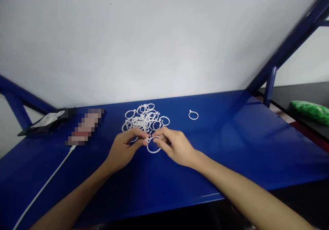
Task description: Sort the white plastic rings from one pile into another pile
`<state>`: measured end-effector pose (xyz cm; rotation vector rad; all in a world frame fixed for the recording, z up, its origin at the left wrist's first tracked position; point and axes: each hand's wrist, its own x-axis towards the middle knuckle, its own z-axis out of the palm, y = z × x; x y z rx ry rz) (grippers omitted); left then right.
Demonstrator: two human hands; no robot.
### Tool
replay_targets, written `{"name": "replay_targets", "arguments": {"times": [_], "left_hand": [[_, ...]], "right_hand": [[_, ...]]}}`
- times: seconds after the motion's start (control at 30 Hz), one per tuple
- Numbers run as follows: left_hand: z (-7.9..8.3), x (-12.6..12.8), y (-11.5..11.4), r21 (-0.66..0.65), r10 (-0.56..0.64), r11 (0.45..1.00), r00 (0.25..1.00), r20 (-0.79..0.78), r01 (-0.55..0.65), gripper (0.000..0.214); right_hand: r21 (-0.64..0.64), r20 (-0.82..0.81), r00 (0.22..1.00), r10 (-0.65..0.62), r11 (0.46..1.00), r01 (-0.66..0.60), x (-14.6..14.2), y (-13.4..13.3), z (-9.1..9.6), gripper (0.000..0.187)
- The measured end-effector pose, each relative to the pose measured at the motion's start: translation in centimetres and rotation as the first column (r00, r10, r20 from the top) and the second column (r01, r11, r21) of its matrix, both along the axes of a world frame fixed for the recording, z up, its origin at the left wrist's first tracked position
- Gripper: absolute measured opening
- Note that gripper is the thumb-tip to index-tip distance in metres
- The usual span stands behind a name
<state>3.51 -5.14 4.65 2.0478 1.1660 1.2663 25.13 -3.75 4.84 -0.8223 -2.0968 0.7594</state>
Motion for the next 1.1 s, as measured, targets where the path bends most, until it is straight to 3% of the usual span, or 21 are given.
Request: {"name": "replay_targets", "arguments": {"times": [0.23,0.47,0.57,0.67,0.77,0.87,0.97,1.03,1.1], "left_hand": [[-0.1,0.2,-0.2,0.027,-0.02,0.999,1.0,0.002,0.02,0.013],[-1.4,0.3,-0.1,0.105,0.021,0.994,0.995,-0.095,-0.011,0.013],[-1.7,0.0,0.7,0.166,0.06,0.986,0.983,-0.175,-0.031,0.01],[-1.8,-0.5,1.5,0.249,0.135,0.966,0.956,-0.26,-0.068,0.008],[-1.8,-0.7,1.7,0.288,0.171,0.955,0.927,-0.334,-0.072,0.008],[-1.8,-0.7,1.5,0.255,0.144,0.966,0.914,-0.38,-0.047,0.008],[-1.7,-0.5,1.3,0.226,0.115,0.974,0.908,-0.404,-0.024,0.01],[-1.6,-0.4,1.2,0.22,0.11,0.975,0.907,-0.406,-0.02,0.011],[-1.5,-0.3,1.1,0.222,0.112,0.975,0.909,-0.401,-0.022,0.011]], "right_hand": [[0.003,-0.045,0.993,0.113,0.994,-0.113,0.0,-0.2,0.0,0.013],[0.138,0.089,0.972,0.219,0.963,-0.23,0.5,0.0,-0.2,0.019],[0.118,0.142,0.967,0.21,0.967,-0.227,0.3,0.5,-0.5,0.02],[0.128,0.174,0.981,0.09,0.985,-0.113,0.5,1.9,-0.6,0.017],[0.244,0.149,0.98,-0.133,0.965,0.094,2.1,4.4,-0.7,0.018],[0.301,0.129,0.897,-0.422,0.879,0.371,4.9,7.2,-1.1,0.018],[0.392,0.242,0.753,-0.612,0.771,0.502,7.2,8.7,-1.5,0.024],[0.468,0.255,0.701,-0.666,0.719,0.513,7.4,8.7,-1.6,0.028],[0.479,0.262,0.752,-0.605,0.758,0.443,6.7,8.1,-1.5,0.028]]}}
